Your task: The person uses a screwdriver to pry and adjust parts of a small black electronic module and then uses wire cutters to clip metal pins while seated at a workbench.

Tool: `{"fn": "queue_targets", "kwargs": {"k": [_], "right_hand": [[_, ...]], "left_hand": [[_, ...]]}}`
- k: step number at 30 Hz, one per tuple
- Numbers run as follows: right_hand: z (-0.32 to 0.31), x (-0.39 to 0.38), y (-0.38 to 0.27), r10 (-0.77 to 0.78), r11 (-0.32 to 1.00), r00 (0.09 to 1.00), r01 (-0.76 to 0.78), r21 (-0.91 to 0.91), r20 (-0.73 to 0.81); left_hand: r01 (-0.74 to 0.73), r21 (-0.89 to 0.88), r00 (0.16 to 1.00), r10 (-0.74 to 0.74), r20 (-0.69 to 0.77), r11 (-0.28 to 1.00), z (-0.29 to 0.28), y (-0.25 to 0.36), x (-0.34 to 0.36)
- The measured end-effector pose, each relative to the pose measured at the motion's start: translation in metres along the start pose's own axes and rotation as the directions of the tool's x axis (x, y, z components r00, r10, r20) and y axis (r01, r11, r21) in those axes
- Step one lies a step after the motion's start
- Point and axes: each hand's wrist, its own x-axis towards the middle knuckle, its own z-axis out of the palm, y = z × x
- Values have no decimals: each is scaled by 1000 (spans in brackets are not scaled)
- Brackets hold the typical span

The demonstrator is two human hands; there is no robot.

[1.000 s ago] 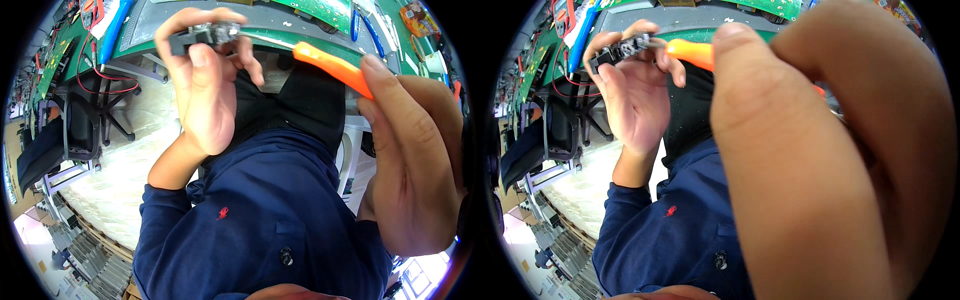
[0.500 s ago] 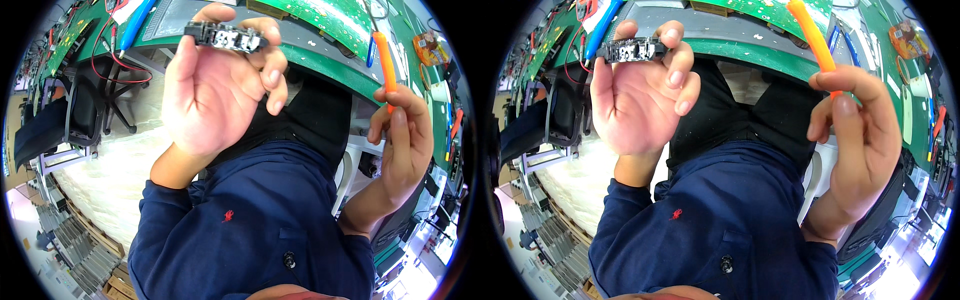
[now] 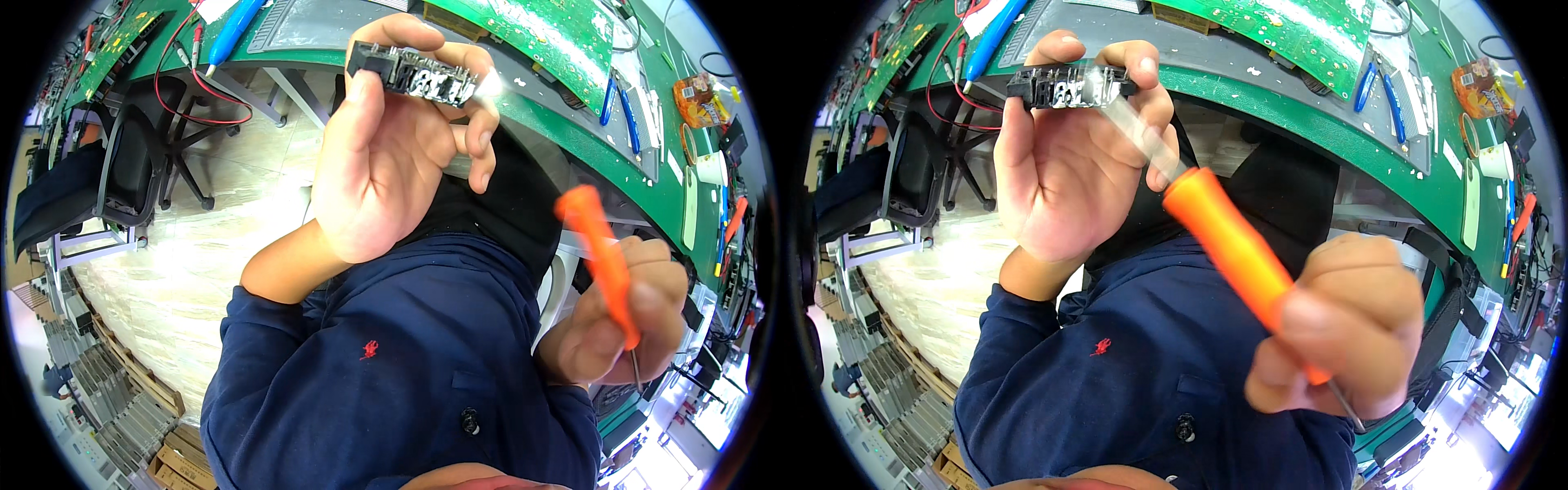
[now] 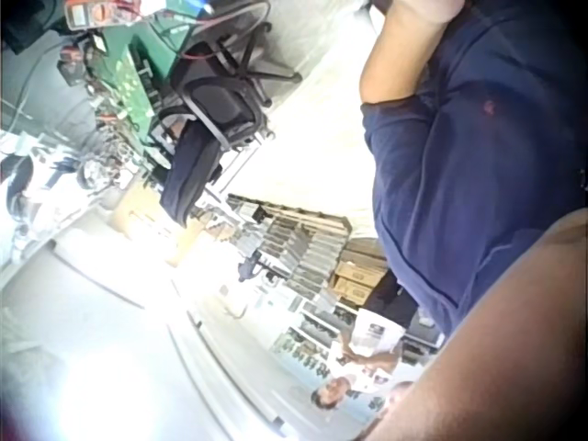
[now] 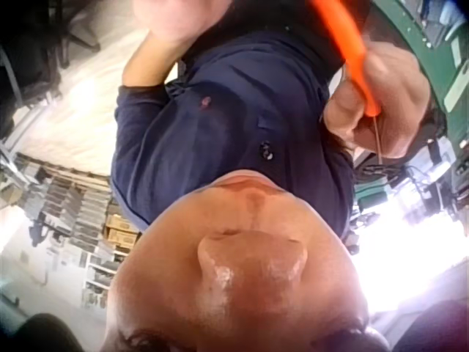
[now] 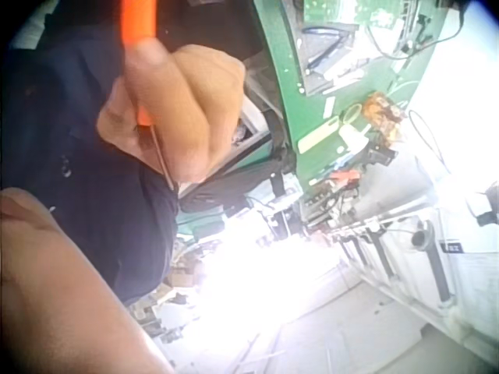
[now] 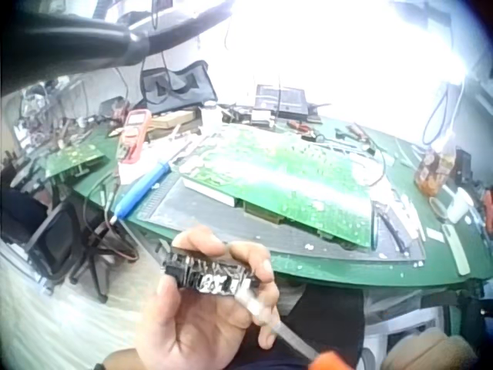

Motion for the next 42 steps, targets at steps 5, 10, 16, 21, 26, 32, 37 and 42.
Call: {"fn": "queue_targets", "kwargs": {"k": [5, 10, 16, 21, 26, 32, 37, 42], "right_hand": [[14, 0, -5, -111, 992, 993, 109, -57, -41], [12, 3, -12, -144, 979, 987, 131, -154, -73], [17, 3, -14, -110, 972, 989, 86, -217, -100], [13, 7, -14, -148, 970, 987, 133, -202, -61], [12, 7, -14, -171, 959, 985, 164, -231, -10], [12, 12, -13, -160, 965, 986, 148, -219, -40], [-5, 19, -14, -54, 980, 995, 68, -187, 79], [-17, 24, -16, -40, 978, 992, 64, -201, 123]], "left_hand": [[-45, 76, 998, 41, 50, 996, -5, -2, -4], [-83, 157, 995, 73, 70, 984, -4, -2, -3], [-112, 180, 991, 95, 98, 977, -4, -4, -4], [-131, 214, 987, 108, 118, 968, -4, -3, -5], [-133, 215, 988, 112, 107, 967, -4, -4, -6], [-128, 221, 988, 104, 118, 967, -3, -4, -5], [-117, 217, 989, 93, 120, 969, -4, -5, -4], [-93, 226, 992, 69, 109, 970, -3, -6, -4]]}}
